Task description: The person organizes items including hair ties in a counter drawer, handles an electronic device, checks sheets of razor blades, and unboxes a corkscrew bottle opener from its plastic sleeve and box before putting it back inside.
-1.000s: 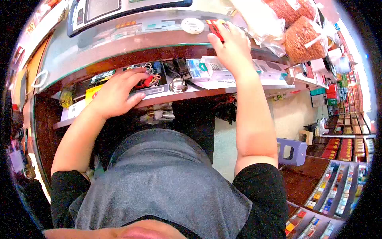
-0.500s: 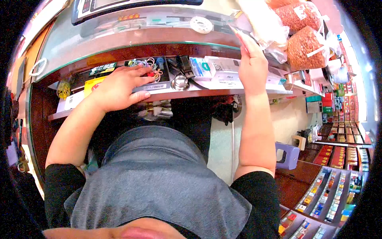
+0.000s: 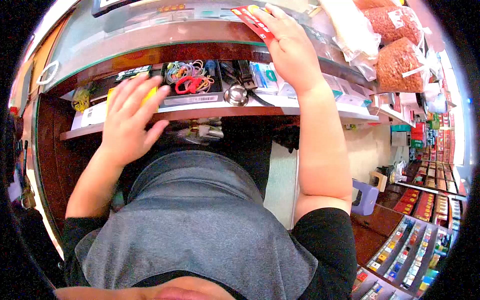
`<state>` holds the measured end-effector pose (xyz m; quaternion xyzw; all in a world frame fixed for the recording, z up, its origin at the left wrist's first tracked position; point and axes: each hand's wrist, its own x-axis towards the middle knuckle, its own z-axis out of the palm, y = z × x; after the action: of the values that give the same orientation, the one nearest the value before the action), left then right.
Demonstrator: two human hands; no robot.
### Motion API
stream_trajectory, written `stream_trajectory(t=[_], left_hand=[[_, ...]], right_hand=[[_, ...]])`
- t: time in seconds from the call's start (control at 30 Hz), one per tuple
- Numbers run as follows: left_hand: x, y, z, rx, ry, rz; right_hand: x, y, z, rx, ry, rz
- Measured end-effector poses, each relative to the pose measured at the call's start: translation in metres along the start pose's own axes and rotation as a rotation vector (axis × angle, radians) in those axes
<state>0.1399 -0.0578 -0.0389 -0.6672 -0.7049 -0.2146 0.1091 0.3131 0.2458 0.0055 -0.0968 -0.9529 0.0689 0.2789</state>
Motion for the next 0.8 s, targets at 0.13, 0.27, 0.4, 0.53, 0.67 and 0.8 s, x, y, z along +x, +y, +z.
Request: stream_trajectory(t=[0.13, 0.27, 0.4, 0.53, 0.67, 0.8], left_hand=[[-0.017, -0.009, -0.003, 0.147, 0.020, -0.260], [-0.013, -0.009, -0.002, 0.144, 0.049, -0.325], [-0.014, -0.010, 0.003, 0.163, 0.107, -0.269], [-0.013, -0.013, 0.006, 0.188, 0.167, -0.240], [-0.008, -0.013, 0.001, 0.243, 0.151, -0.258], [-0.007, -0.010, -0.002, 0.193, 0.066, -0.378]], right_hand=[[-0.001, 0.000, -0.009, 0.034, -0.057, -0.065], [-0.001, -0.001, -0.009, 0.085, -0.059, -0.060], [0.003, -0.010, -0.019, 0.033, -0.128, -0.021], [0.004, -0.018, -0.022, -0.054, -0.164, 0.019], [-0.004, -0.006, -0.008, -0.024, -0.070, -0.021], [-0.009, -0.007, -0.001, 0.019, 0.003, -0.033]])
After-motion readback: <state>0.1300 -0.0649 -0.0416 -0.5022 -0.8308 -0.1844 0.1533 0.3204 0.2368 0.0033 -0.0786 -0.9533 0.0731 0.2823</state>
